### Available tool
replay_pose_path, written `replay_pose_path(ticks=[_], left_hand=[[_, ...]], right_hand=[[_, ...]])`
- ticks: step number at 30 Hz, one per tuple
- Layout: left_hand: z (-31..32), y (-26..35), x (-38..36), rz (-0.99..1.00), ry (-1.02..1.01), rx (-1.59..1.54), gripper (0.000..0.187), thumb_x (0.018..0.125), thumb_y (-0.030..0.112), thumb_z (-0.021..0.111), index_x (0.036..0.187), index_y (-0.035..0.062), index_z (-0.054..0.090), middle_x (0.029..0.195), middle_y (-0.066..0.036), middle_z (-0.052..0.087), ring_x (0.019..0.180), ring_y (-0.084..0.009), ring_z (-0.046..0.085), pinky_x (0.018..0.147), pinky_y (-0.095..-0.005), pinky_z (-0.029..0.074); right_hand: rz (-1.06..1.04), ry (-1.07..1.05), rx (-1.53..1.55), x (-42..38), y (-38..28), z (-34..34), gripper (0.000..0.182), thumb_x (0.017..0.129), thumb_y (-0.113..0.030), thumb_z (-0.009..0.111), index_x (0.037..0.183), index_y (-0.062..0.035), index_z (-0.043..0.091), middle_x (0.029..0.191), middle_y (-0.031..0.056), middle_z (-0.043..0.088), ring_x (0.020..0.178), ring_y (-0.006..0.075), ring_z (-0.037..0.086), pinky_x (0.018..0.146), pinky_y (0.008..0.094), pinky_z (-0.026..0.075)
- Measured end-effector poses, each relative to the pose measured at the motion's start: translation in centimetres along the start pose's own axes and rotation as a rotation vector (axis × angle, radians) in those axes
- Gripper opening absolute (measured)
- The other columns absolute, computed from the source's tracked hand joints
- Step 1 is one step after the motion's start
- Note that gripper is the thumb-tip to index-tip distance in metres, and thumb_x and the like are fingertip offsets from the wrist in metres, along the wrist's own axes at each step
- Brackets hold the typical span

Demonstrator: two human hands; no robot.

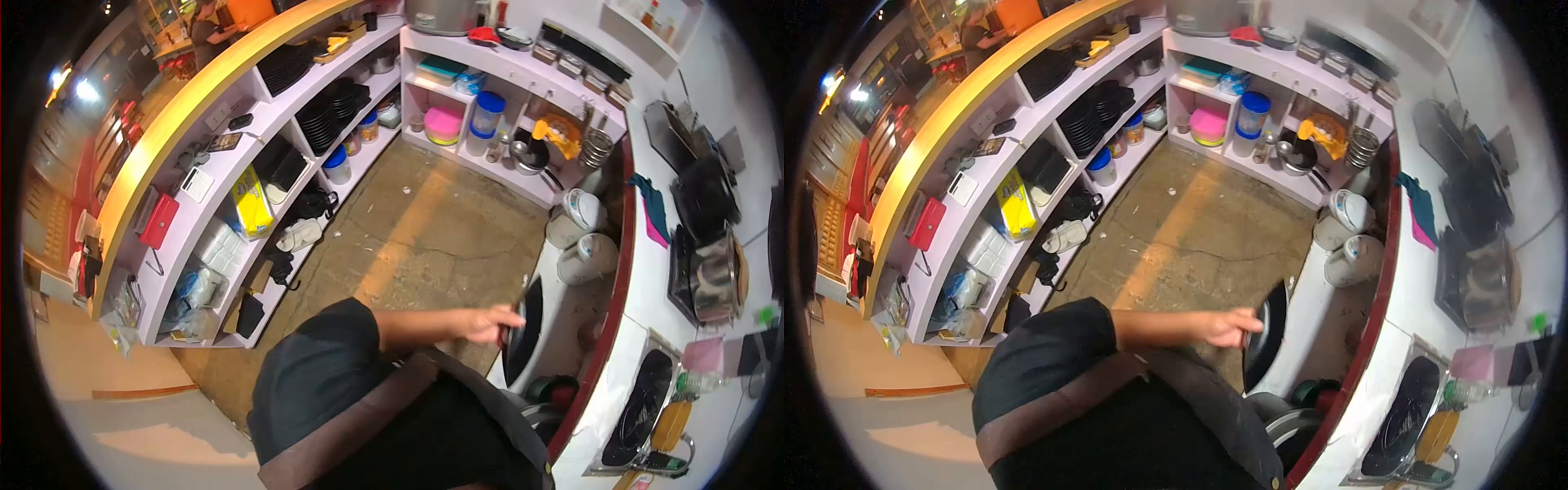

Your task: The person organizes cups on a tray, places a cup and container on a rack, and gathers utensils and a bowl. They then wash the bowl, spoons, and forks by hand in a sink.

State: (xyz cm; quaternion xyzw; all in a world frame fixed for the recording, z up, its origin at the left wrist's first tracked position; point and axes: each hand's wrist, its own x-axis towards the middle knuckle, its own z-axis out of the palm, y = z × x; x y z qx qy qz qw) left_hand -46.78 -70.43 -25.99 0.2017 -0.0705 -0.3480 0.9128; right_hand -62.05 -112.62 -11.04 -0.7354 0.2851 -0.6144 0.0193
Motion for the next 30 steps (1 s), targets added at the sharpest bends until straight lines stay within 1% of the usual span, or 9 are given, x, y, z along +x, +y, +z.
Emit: replay_pose_path(ticks=[3,9,10,15,17,21,26,29,30], left_hand=[[-2.1,8.6,-5.5,0.216,0.118,0.036,0.036,0.085,0.019,0.056,0.117,0.005,0.045,0.111,-0.013,0.057,0.098,-0.0223,0.058,0.083,-0.0417,0.048],[-7.6,16.7,-16.0,0.677,0.238,-0.013,0.062,0.082,0.044,0.055,0.128,0.0063,0.036,0.128,-0.015,0.044,0.115,-0.0263,0.046,0.096,-0.0453,0.036],[-9.4,17.0,-17.6,0.719,0.311,-0.026,0.067,0.081,0.049,0.054,0.129,0.0066,0.036,0.128,-0.014,0.044,0.115,-0.0262,0.046,0.097,-0.0437,0.035],[-12.1,19.2,-23.1,0.918,0.621,-0.08,0.065,0.083,0.053,0.048,0.128,0.0083,0.038,0.127,-0.01,0.046,0.115,-0.0257,0.045,0.099,-0.0425,0.032],[-14.3,20.2,-24.6,0.97,0.717,-0.155,0.061,0.084,0.053,0.045,0.127,0.0093,0.039,0.125,-0.009,0.048,0.115,-0.026,0.045,0.098,-0.0431,0.032],[-19.9,24.8,-26.1,1.008,0.918,-0.19,0.053,0.088,0.05,0.041,0.122,0.0091,0.044,0.12,-0.008,0.052,0.112,-0.0247,0.047,0.094,-0.043,0.034],[-24.2,36.8,-24.2,1.281,1.011,-0.229,0.047,0.089,0.043,0.042,0.12,0.0086,0.045,0.119,-0.009,0.052,0.109,-0.0249,0.048,0.093,-0.0423,0.036],[-24.4,43.3,-23.9,1.416,1.051,-0.286,0.044,0.09,0.04,0.044,0.119,0.0073,0.046,0.116,-0.009,0.052,0.109,-0.0253,0.049,0.094,-0.0427,0.035],[-23.2,45.2,-23.8,1.43,1.078,-0.3,0.043,0.089,0.04,0.044,0.118,0.0072,0.046,0.116,-0.009,0.052,0.108,-0.025,0.049,0.094,-0.0424,0.036]], right_hand=[[0.059,-0.184,0.285,0.0,-8.7,7.2,0.033,0.084,-0.02,0.047,0.103,0.0046,0.056,0.1,0.0205,0.057,0.091,0.0308,0.054,0.082,0.0391,0.04],[0.196,-0.669,0.558,-6.1,-26.2,21.8,0.039,0.089,-0.03,0.047,0.102,0.0045,0.057,0.104,0.0187,0.058,0.094,0.0269,0.053,0.086,0.0364,0.039],[0.1,-0.744,0.577,-9.0,-28.8,25.0,0.041,0.087,-0.031,0.052,0.108,0.0041,0.055,0.098,0.0151,0.059,0.093,0.0239,0.054,0.087,0.0331,0.04],[0.654,-1.308,0.967,-24.1,-47.5,32.2,0.047,0.085,-0.03,0.056,0.118,0.0008,0.044,0.103,0.0112,0.057,0.088,0.017,0.055,0.072,0.0279,0.046],[0.626,-1.351,1.015,-32.9,-53.3,38.8,0.034,0.084,-0.03,0.058,0.107,-0.0066,0.05,0.085,0.0057,0.057,0.05,0.0101,0.047,0.039,0.0236,0.035],[0.816,-1.691,0.993,-46.6,-73.4,40.0,0.036,0.084,-0.035,0.057,0.108,-0.0128,0.042,0.072,0.0021,0.05,0.037,0.0099,0.036,0.034,0.0223,0.031],[0.888,-2.006,1.104,-65.8,-96.5,41.9,0.039,0.084,-0.023,0.058,0.113,-0.0075,0.037,0.093,0.0092,0.053,0.052,0.0177,0.05,0.037,0.0286,0.037],[0.686,-2.089,1.148,-74.5,-106.3,42.9,0.048,0.084,-0.026,0.06,0.117,-0.0064,0.032,0.082,0.0116,0.055,0.046,0.0192,0.048,0.037,0.0308,0.038],[0.324,-2.22,0.804,-77.5,-109.4,44.6,0.051,0.082,-0.027,0.061,0.122,-0.0102,0.033,0.086,0.012,0.055,0.045,0.0221,0.049,0.038,0.0311,0.038]])
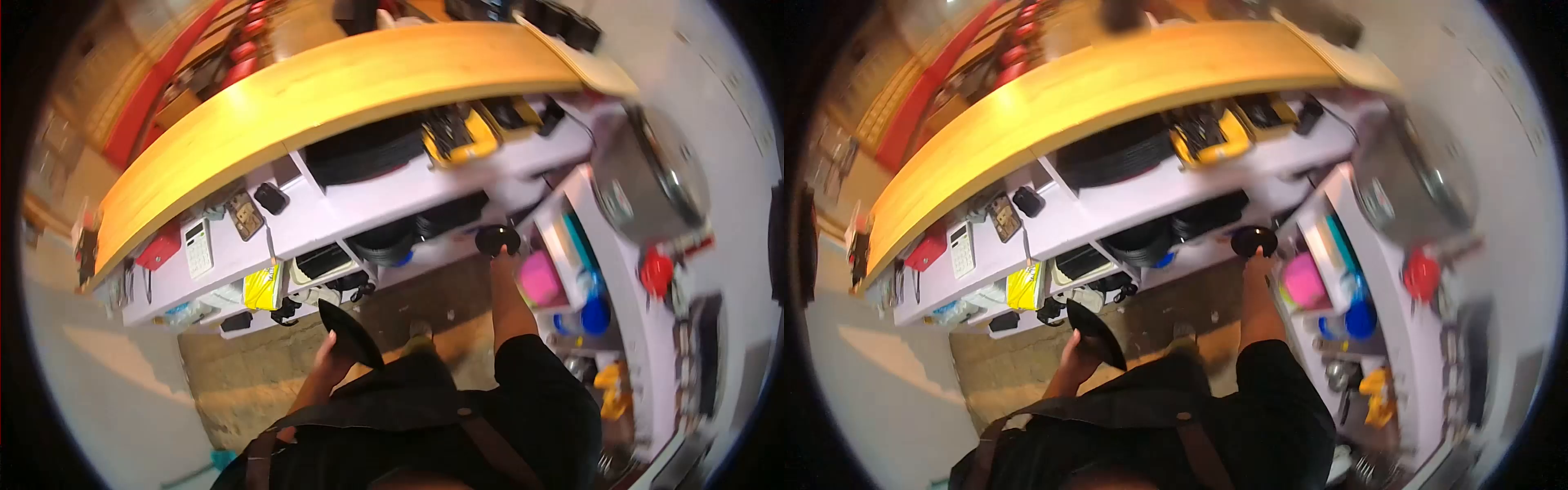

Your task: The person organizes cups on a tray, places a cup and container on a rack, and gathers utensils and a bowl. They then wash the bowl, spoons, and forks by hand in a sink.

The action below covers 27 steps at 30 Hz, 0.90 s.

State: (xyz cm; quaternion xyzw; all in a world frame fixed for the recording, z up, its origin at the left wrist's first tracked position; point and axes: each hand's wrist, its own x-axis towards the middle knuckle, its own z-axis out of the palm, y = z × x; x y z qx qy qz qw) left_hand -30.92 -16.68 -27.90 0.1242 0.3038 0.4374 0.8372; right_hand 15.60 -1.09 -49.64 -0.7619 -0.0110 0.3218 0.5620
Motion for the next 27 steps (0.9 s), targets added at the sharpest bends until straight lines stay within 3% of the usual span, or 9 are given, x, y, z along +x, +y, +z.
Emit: replay_pose_path(ticks=[2,4,7,8,14,21,27], left_hand=[[-0.4,0.8,1.0,0.042,0.107,-0.028,0.042,0.088,0.039,0.047,0.116,0.0078,0.048,0.111,-0.008,0.056,0.102,-0.0234,0.053,0.09,-0.0403,0.039],[-0.2,1.9,1.4,0.14,0.198,-0.012,0.041,0.087,0.039,0.049,0.113,0.0085,0.05,0.106,-0.007,0.058,0.097,-0.0225,0.055,0.084,-0.0386,0.043],[-2.6,2.2,-0.1,0.189,0.291,-0.215,0.038,0.085,0.041,0.052,0.107,0.0097,0.053,0.099,-0.006,0.061,0.089,-0.0214,0.06,0.072,-0.0349,0.049],[0.7,3.2,0.2,0.257,0.398,-0.141,0.04,0.084,0.043,0.053,0.106,0.0098,0.054,0.097,-0.006,0.062,0.087,-0.0211,0.06,0.068,-0.0327,0.049],[0.9,4.3,-0.3,0.421,0.491,-0.202,0.041,0.084,0.046,0.049,0.105,0.0111,0.055,0.091,-0.005,0.063,0.08,-0.0214,0.061,0.067,-0.0328,0.049],[0.7,6.5,0.1,0.66,0.756,-0.281,0.039,0.086,0.044,0.047,0.108,0.0135,0.057,0.1,-0.005,0.06,0.091,-0.0215,0.056,0.079,-0.0363,0.044],[-7.6,7.0,-2.3,0.679,0.698,-0.279,0.053,0.082,0.054,0.043,0.113,0.012,0.053,0.107,-0.01,0.057,0.089,-0.0257,0.056,0.074,-0.0426,0.046]], right_hand=[[0.254,0.06,0.19,0.9,-4.3,4.6,0.053,0.08,-0.028,0.062,0.125,-0.0205,0.035,0.094,0.0097,0.055,0.055,0.0248,0.052,0.044,0.0348,0.04],[0.197,0.016,0.128,4.0,-5.2,8.7,0.036,0.08,-0.023,0.054,0.115,-0.0161,0.052,0.09,0.008,0.059,0.071,0.0215,0.057,0.062,0.0361,0.047],[0.16,-0.025,0.067,7.9,-5.1,14.0,0.034,0.08,-0.023,0.055,0.113,-0.0156,0.052,0.088,0.0076,0.059,0.07,0.0208,0.057,0.061,0.0356,0.047],[0.159,-0.039,0.054,8.9,-4.8,15.3,0.033,0.08,-0.022,0.055,0.112,-0.0154,0.052,0.087,0.0075,0.059,0.069,0.0206,0.057,0.06,0.0354,0.047],[0.156,-0.117,0.014,11.7,-3.5,21.7,0.028,0.079,-0.021,0.057,0.107,-0.0143,0.053,0.084,0.0068,0.059,0.067,0.0193,0.057,0.059,0.0344,0.047],[0.157,-0.171,-0.023,12.3,-2.5,24.5,0.023,0.078,-0.019,0.059,0.101,-0.013,0.054,0.08,0.0059,0.058,0.065,0.0178,0.057,0.056,0.0332,0.047],[0.114,-0.09,-0.031,11.6,-0.2,19.9,0.019,0.078,-0.018,0.06,0.096,-0.0119,0.055,0.077,0.0052,0.058,0.063,0.0166,0.056,0.054,0.0322,0.047]])
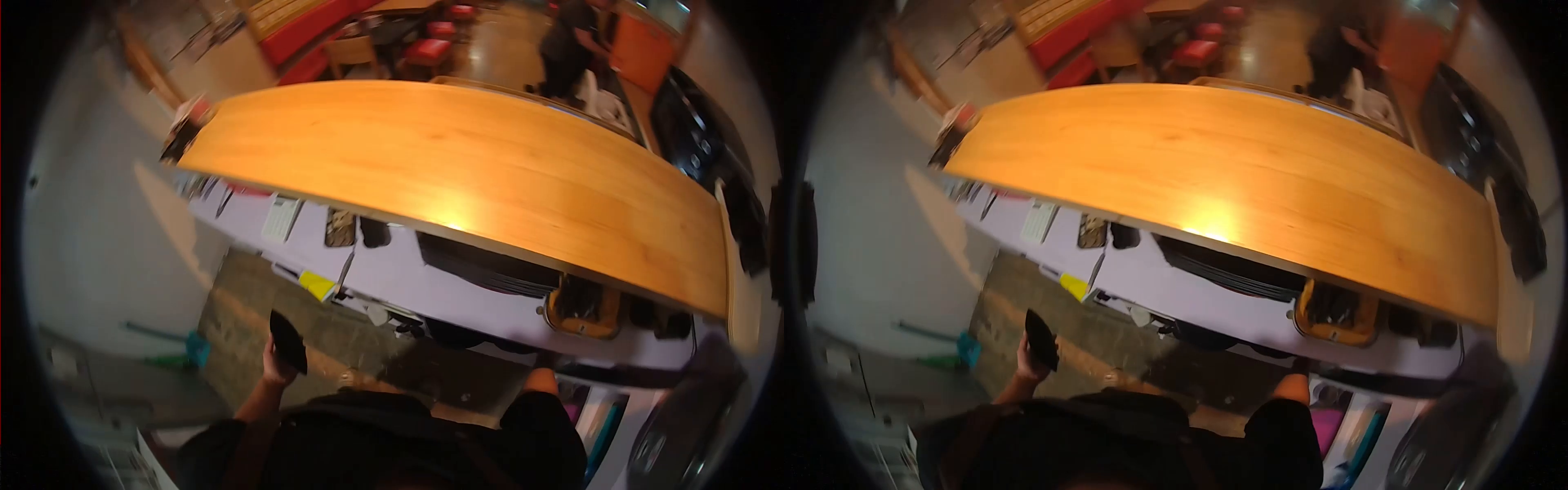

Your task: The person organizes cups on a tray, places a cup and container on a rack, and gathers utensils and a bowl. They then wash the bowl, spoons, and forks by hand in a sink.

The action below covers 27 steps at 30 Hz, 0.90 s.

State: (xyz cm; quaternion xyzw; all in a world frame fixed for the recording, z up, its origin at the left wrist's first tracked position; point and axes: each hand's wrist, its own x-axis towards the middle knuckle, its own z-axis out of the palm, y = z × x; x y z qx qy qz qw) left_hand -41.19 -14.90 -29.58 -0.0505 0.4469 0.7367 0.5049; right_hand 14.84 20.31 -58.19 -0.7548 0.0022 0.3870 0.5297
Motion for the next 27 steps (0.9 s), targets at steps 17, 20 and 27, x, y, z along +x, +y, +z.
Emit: replay_pose_path(ticks=[17,20,27], left_hand=[[-1.0,3.4,0.3,-0.268,-0.255,0.057,0.045,0.085,0.047,0.045,0.106,0.0083,0.054,0.099,-0.012,0.06,0.084,-0.0231,0.058,0.071,-0.0378,0.048],[-1.8,1.9,-1.7,-0.117,-0.044,0.115,0.037,0.082,0.042,0.055,0.1,0.0096,0.055,0.096,-0.01,0.06,0.081,-0.0211,0.058,0.067,-0.0362,0.048],[-7.5,1.1,-5.7,0.027,0.062,-0.014,0.034,0.074,0.021,0.069,0.096,-0.0013,0.054,0.087,-0.013,0.061,0.076,-0.0214,0.06,0.073,-0.0306,0.05]], right_hand=[[0.056,-0.984,-0.273,-14.5,22.9,-16.5,0.009,0.076,-0.013,0.063,0.082,-0.0092,0.057,0.067,0.0029,0.056,0.057,0.0129,0.056,0.049,0.029,0.047],[-0.219,-0.976,-0.679,-19.1,16.9,-15.2,0.008,0.076,-0.011,0.063,0.082,-0.01,0.057,0.066,0.0024,0.056,0.054,0.0126,0.054,0.048,0.0281,0.046],[0.237,-1.043,-0.667,-16.2,13.0,-14.5,0.007,0.078,-0.017,0.056,0.078,-0.0102,0.058,0.066,0.0035,0.057,0.051,0.0178,0.053,0.049,0.0327,0.046]])
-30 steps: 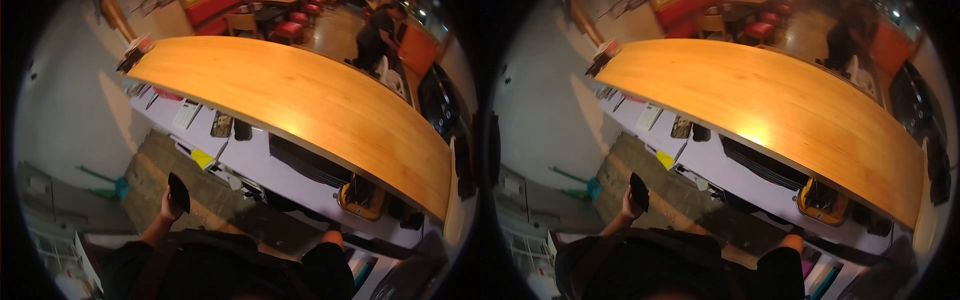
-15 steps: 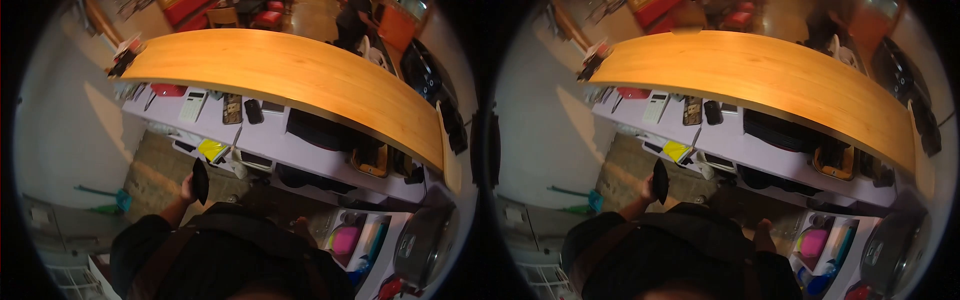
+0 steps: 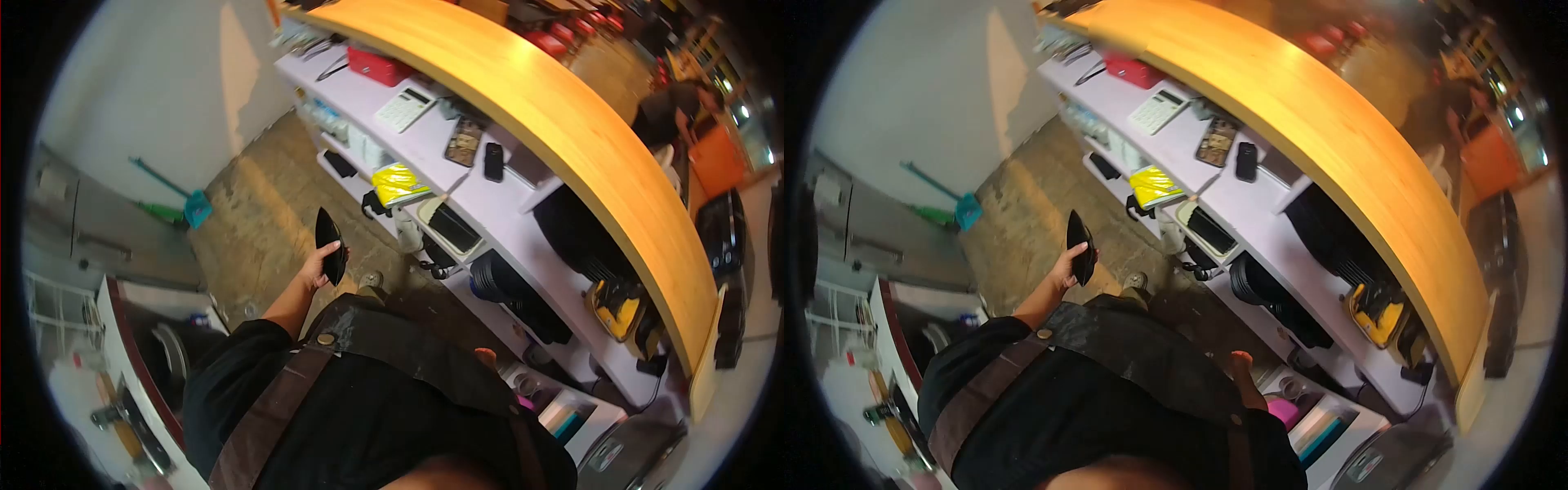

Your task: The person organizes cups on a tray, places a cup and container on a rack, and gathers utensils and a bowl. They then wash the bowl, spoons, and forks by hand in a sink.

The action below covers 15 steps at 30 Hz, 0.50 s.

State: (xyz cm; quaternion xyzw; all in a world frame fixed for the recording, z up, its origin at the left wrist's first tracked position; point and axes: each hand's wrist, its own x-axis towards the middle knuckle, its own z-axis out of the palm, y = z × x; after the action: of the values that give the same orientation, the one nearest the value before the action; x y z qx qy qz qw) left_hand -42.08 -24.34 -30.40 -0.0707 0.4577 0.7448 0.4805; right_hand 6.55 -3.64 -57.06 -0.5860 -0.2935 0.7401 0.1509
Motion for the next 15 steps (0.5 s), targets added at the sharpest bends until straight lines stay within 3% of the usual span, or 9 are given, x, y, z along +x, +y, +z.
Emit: replay_pose_path(ticks=[3,4,6,7,8,11,15], left_hand=[[-3.8,0.2,-1.1,0.054,0.038,-0.043,0.037,0.079,0.022,0.064,0.104,-0.0007,0.05,0.097,-0.015,0.059,0.085,-0.0238,0.06,0.076,-0.0337,0.051],[-4.8,0.3,-1.6,0.098,0.037,-0.092,0.038,0.079,0.021,0.063,0.107,0.0013,0.047,0.098,-0.015,0.058,0.087,-0.0245,0.059,0.076,-0.0367,0.051],[-6.2,0.8,-2.7,0.186,0.034,-0.183,0.04,0.081,0.019,0.062,0.113,0.0059,0.042,0.1,-0.015,0.057,0.091,-0.0258,0.059,0.075,-0.0427,0.052],[-7.1,1.3,-3.3,0.23,0.033,-0.226,0.041,0.081,0.019,0.061,0.115,0.0085,0.039,0.1,-0.015,0.056,0.093,-0.0263,0.059,0.075,-0.0457,0.052],[-8.1,1.8,-3.6,0.238,0.048,-0.307,0.041,0.081,0.016,0.061,0.114,0.0115,0.038,0.098,-0.015,0.056,0.093,-0.0276,0.058,0.073,-0.048,0.052],[-13.2,2.7,-3.2,0.306,0.004,-0.348,0.051,0.077,0.011,0.063,0.121,0.0138,0.037,0.094,-0.011,0.056,0.085,-0.0256,0.059,0.07,-0.0428,0.053],[-17.8,6.0,-3.2,0.346,0.167,-0.21,0.073,0.071,0.005,0.064,0.133,0.0192,0.028,0.102,-0.008,0.052,0.086,-0.0237,0.056,0.069,-0.0378,0.051]], right_hand=[[0.043,-0.131,0.142,4.7,2.9,-2.7,0.016,0.08,-0.024,0.051,0.075,-0.0101,0.059,0.067,0.0041,0.058,0.051,0.0214,0.053,0.049,0.036,0.046],[0.157,-0.311,0.48,9.1,6.3,-5.3,0.019,0.08,-0.026,0.05,0.074,-0.0101,0.059,0.067,0.0043,0.058,0.05,0.0226,0.053,0.049,0.0371,0.046],[0.126,-0.142,-0.24,3.9,1.1,-0.1,0.019,0.08,-0.025,0.05,0.074,-0.0092,0.059,0.067,0.0045,0.059,0.051,0.022,0.054,0.05,0.0365,0.046],[0.144,-0.133,-0.444,2.7,-0.7,2.4,0.02,0.08,-0.025,0.051,0.074,-0.0087,0.06,0.067,0.0047,0.059,0.051,0.0216,0.054,0.05,0.0362,0.046],[0.156,-0.153,-0.592,2.4,-1.9,4.7,0.02,0.08,-0.025,0.051,0.074,-0.0083,0.06,0.066,0.0048,0.059,0.052,0.0213,0.055,0.05,0.0359,0.046],[0.153,-0.245,-0.933,3.3,-4.6,12.4,0.021,0.08,-0.025,0.052,0.074,-0.0069,0.061,0.066,0.0051,0.06,0.053,0.0203,0.056,0.051,0.035,0.047],[0.065,-0.348,-1.192,5.3,-5.2,24.1,0.022,0.08,-0.024,0.053,0.074,-0.0051,0.062,0.065,0.0056,0.061,0.054,0.0189,0.058,0.052,0.0338,0.047]])
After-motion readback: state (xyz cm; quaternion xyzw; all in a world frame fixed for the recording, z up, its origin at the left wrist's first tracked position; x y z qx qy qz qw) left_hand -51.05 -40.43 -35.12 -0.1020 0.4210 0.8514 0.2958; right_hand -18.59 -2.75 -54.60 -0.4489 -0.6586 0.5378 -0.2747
